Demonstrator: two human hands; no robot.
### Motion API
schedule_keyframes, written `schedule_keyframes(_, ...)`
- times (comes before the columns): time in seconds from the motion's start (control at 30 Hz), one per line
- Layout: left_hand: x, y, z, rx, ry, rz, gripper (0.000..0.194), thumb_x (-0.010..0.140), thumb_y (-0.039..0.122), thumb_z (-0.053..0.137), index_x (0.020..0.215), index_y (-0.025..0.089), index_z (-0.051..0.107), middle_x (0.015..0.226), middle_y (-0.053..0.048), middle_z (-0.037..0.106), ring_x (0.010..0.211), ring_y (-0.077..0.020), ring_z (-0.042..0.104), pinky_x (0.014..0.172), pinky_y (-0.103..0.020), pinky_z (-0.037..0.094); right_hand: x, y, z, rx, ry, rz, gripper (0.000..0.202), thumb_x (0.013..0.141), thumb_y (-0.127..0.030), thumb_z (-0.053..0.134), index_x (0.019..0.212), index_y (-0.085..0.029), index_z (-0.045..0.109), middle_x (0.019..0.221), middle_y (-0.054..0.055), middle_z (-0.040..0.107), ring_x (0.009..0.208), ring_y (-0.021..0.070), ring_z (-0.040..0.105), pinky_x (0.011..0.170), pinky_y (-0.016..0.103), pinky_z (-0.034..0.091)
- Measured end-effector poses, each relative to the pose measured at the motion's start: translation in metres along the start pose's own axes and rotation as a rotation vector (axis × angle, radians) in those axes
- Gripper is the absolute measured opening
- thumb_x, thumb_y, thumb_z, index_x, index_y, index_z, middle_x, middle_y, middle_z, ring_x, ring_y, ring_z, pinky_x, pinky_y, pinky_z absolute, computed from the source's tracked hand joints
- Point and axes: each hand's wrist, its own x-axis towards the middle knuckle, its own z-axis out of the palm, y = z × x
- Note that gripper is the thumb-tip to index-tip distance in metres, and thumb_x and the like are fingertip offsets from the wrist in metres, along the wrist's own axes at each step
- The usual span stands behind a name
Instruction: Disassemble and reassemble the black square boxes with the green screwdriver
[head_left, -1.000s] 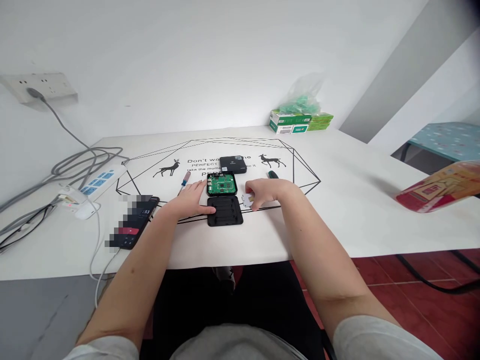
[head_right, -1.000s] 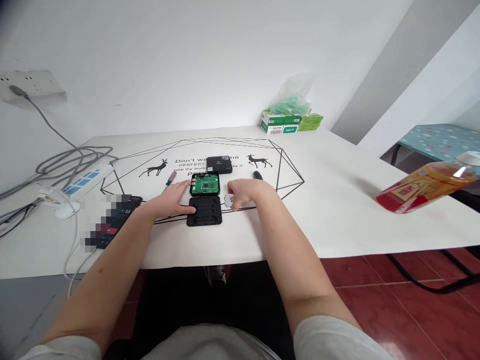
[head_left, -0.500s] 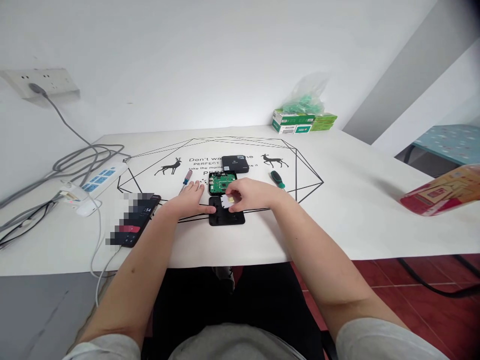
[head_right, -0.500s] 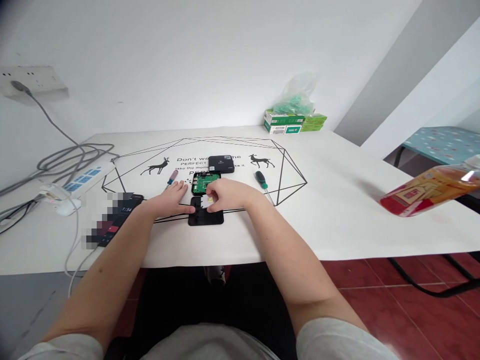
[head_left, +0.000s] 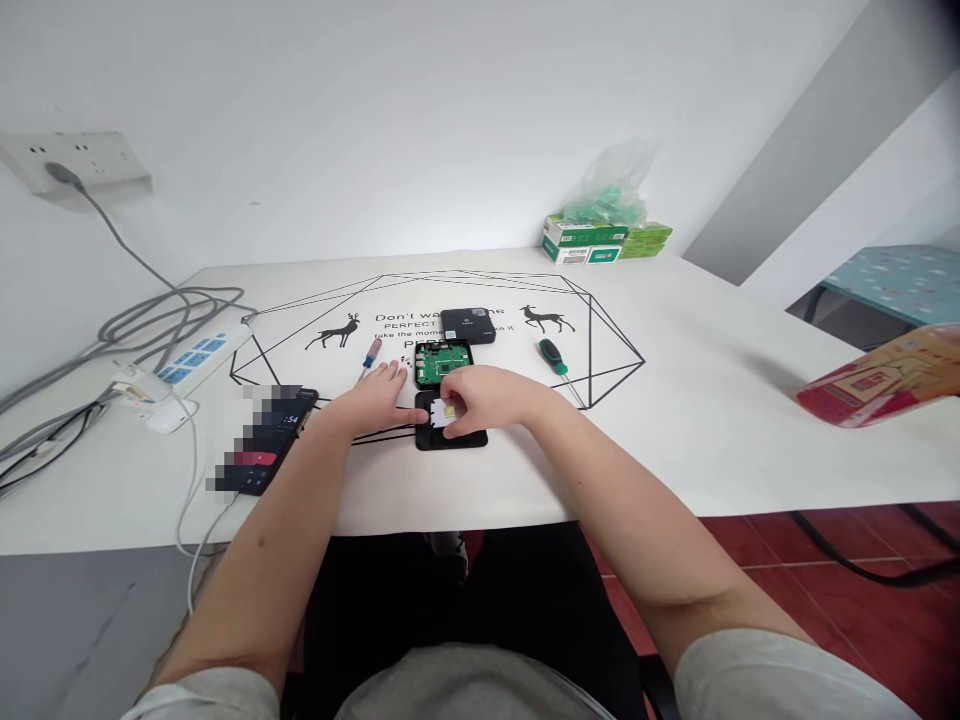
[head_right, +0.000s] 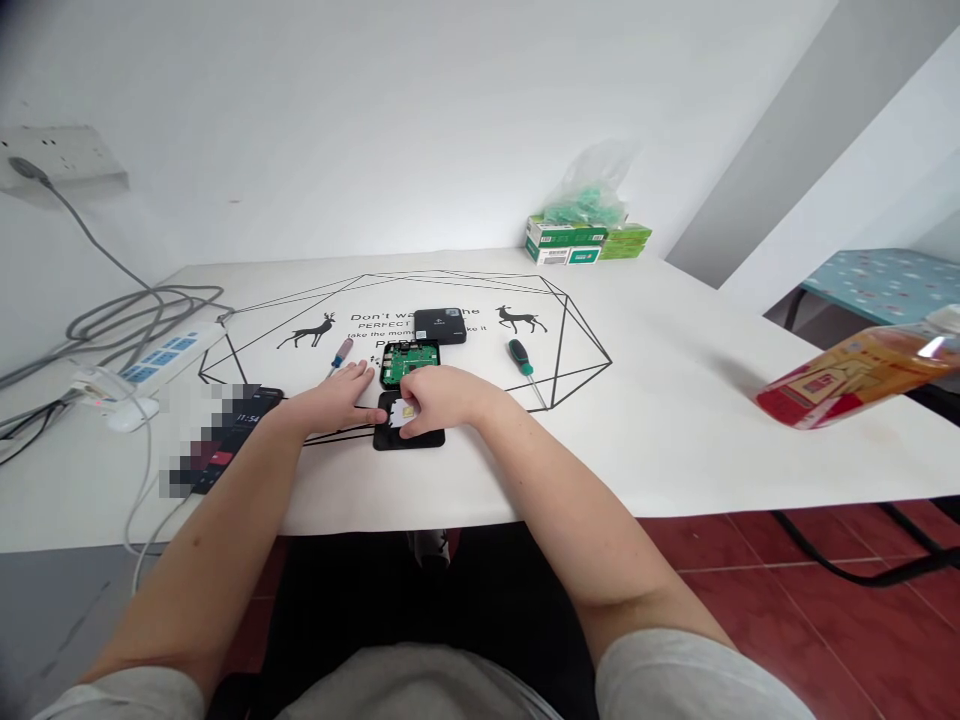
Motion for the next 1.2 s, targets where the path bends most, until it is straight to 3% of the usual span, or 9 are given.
schedule_keyframes(0.23,0.0004,0.0022,0.0025,-0.036,0.026,-0.016,0.116,0.083,0.087,0.057,0.170,0.014,0.033,0.181,-0.023,0.019,0.168,-0.0456,0.013,0.133,-0.061,0.021,0.0031,-0.0033,0.0059,0.020,-0.027,-0.007,0.037,0.076,-0.047,0.084,0.094,-0.021,0.064,0.097,0.005,0.075,0.080,0.0207,0.064,0.064,0.031,0.037)
schedule_keyframes(0.77,-0.0026,0.0093,-0.0002,-0.002,-0.002,-0.044,0.116,0.088,0.088,0.051,0.171,0.010,0.030,0.181,-0.024,0.013,0.170,-0.0421,0.010,0.134,-0.058,0.021,0.0039,0.0006,0.0048,0.021,-0.050,0.010,0.040,0.075,-0.051,0.084,0.093,-0.021,0.063,0.094,0.005,0.072,0.080,0.0203,0.062,0.064,0.031,0.037)
schedule_keyframes(0.93,-0.0011,0.0076,0.0021,0.006,0.008,-0.038,0.116,0.088,0.087,0.050,0.171,0.009,0.031,0.181,-0.025,0.013,0.169,-0.0422,0.011,0.134,-0.058,0.021,0.0040,0.0027,0.0048,0.021,-0.058,-0.012,0.034,0.076,-0.044,0.083,0.090,-0.021,0.063,0.094,0.005,0.072,0.077,0.0194,0.060,0.064,0.031,0.038)
schedule_keyframes(1.2,-0.0010,0.0083,0.0017,-0.006,0.005,-0.049,0.116,0.087,0.089,0.051,0.171,0.011,0.031,0.182,-0.024,0.012,0.169,-0.0425,0.011,0.134,-0.059,0.021,0.0027,0.0002,0.0033,-0.007,-0.041,-0.039,0.031,0.077,-0.041,0.082,0.091,-0.020,0.066,0.092,0.005,0.072,0.088,0.0239,0.064,0.070,0.032,0.039)
